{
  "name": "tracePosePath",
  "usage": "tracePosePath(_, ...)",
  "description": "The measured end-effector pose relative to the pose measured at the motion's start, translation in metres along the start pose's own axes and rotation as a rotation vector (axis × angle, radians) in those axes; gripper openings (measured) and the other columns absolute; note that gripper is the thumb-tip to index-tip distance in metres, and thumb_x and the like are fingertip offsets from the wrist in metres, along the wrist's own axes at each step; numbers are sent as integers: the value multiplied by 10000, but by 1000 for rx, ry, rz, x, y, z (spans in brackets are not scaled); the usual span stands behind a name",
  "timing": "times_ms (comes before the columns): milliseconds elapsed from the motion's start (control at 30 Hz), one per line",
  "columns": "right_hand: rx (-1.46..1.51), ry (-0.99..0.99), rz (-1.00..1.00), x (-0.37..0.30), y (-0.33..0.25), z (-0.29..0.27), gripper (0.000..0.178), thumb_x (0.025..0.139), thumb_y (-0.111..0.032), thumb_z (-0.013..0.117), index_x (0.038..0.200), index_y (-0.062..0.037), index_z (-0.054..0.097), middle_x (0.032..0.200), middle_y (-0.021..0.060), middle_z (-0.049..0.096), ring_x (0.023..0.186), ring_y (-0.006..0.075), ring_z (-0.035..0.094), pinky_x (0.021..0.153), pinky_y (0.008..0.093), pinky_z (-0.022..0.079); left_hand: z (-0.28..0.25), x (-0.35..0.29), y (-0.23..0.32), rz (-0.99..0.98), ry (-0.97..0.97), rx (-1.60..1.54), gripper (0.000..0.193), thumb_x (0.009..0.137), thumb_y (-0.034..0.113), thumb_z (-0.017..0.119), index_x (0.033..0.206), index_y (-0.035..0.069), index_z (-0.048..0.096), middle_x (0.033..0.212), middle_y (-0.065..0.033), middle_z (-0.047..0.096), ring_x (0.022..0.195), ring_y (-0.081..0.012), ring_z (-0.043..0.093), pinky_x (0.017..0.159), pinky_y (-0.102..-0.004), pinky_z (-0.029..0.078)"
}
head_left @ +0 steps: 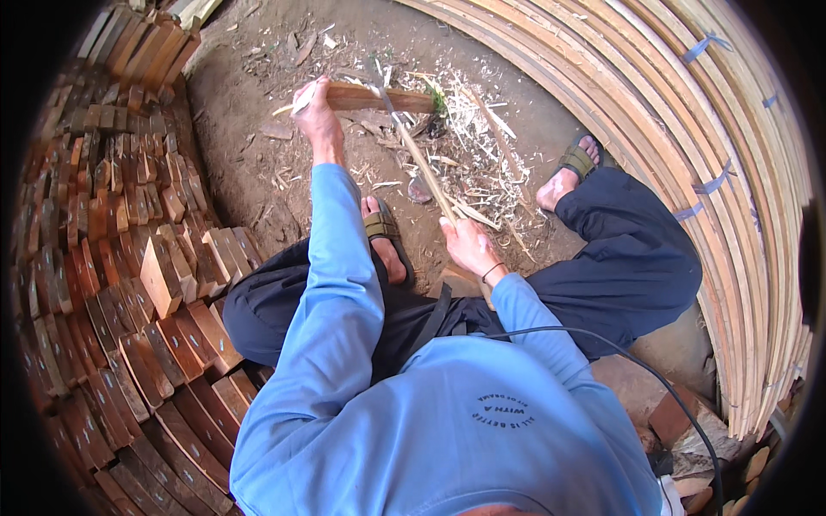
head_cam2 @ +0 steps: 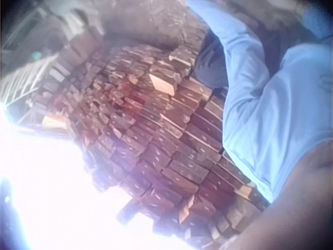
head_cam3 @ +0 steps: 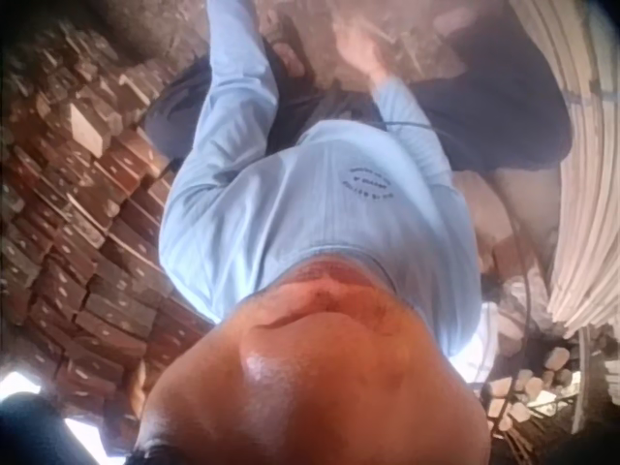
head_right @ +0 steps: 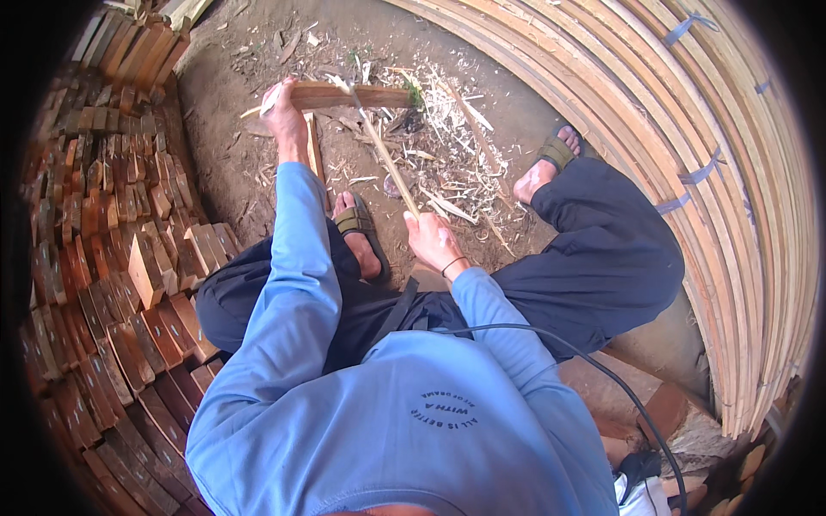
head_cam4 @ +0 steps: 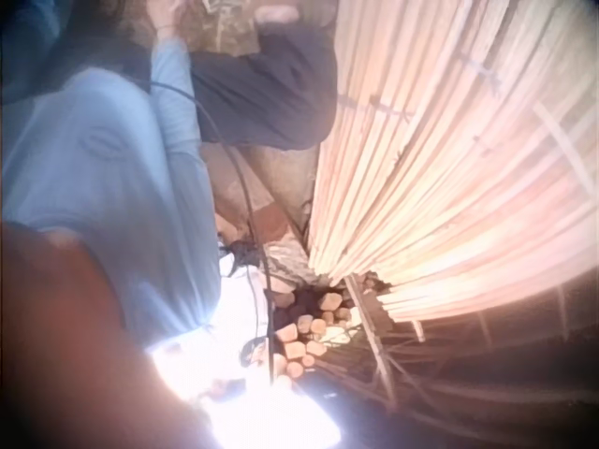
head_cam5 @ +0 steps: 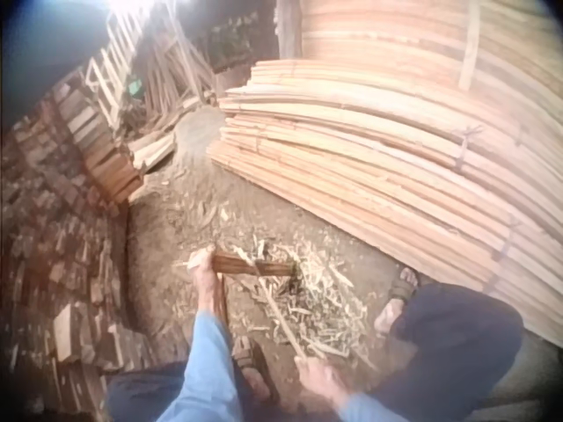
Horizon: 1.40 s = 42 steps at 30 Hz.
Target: The person uses a drawknife to shave layers from a piece of wood held between their legs, creating wood shavings on the ground.
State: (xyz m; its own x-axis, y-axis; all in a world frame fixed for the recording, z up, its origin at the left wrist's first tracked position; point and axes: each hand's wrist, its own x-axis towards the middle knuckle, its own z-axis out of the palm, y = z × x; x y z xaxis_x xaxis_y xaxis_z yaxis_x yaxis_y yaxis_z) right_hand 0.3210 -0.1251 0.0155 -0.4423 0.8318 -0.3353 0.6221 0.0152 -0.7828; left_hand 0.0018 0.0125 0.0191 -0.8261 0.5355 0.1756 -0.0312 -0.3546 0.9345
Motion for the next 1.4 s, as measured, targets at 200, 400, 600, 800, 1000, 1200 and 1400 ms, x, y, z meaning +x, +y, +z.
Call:
tracePosePath(200, 89, 110, -44, -4, -39, -25, 457, 998, -303, 491, 736, 58, 589, 639, 278, 551, 617, 452, 584, 571, 501, 432, -3, 0, -4, -7, 7, 32, 155, 806, 80, 732, 913, 4, 650, 902, -64, 672, 846, -140, 620, 822, -279, 483)
tracePosePath(400, -50, 89, -113, 1, -14, -15, 460, 997, -316, 493, 759, 64, 592, 664, 293, 569, 680, 475, 598, 635, 529, 454, -7, 11, -2, 13, 11, 22, 138, 806, 72, 730, 903, 5, 658, 911, -62, 675, 854, -137, 620, 827, -272, 476)
tracePosePath(600, -18, 19, -7, 8, -13, -12, 444, 1001, -345, 488, 821, 50, 582, 623, 227, 552, 581, 385, 580, 559, 458, 429, -2, 1, -2, -4, 16, 34, 169, 803, 73, 743, 929, 5, 653, 908, -55, 656, 833, -126, 601, 817, -269, 475)
tracePosePath(800, 112, 153, -65, 1, -36, -28, 422, 993, -352, 502, 883, 35, 629, 617, 221, 557, 582, 389, 589, 561, 468, 439, 1, -6, 2, -1, 14, 55, 193, 793, 78, 753, 939, -1, 656, 907, -74, 683, 850, -138, 626, 829, -278, 484)
tracePosePath(1000, 26, 42, 112, 10, -41, -37, 507, 1009, -365, 474, 736, 48, 586, 625, 254, 572, 605, 418, 600, 561, 487, 439, -10, 1, -1, 9, 28, 140, 199, 803, 75, 739, 952, -22, 649, 914, -83, 689, 855, -144, 634, 839, -280, 483)
tracePosePath(1200, -62, 48, -45, 9, -7, -7, 484, 1006, -349, 482, 767, 59, 586, 656, 289, 570, 673, 474, 599, 607, 519, 446, 0, -2, 2, -9, 7, 60, 175, 802, 84, 739, 930, -2, 657, 930, -86, 689, 856, -144, 629, 830, -274, 473)
tracePosePath(1400, 38, 93, -23, -3, -48, -31, 439, 1002, -330, 483, 854, 61, 617, 690, 289, 583, 705, 466, 613, 629, 512, 456, 4, -5, 6, -1, 20, 52, 146, 797, 77, 735, 900, 1, 665, 903, -63, 666, 847, -139, 615, 830, -279, 474)
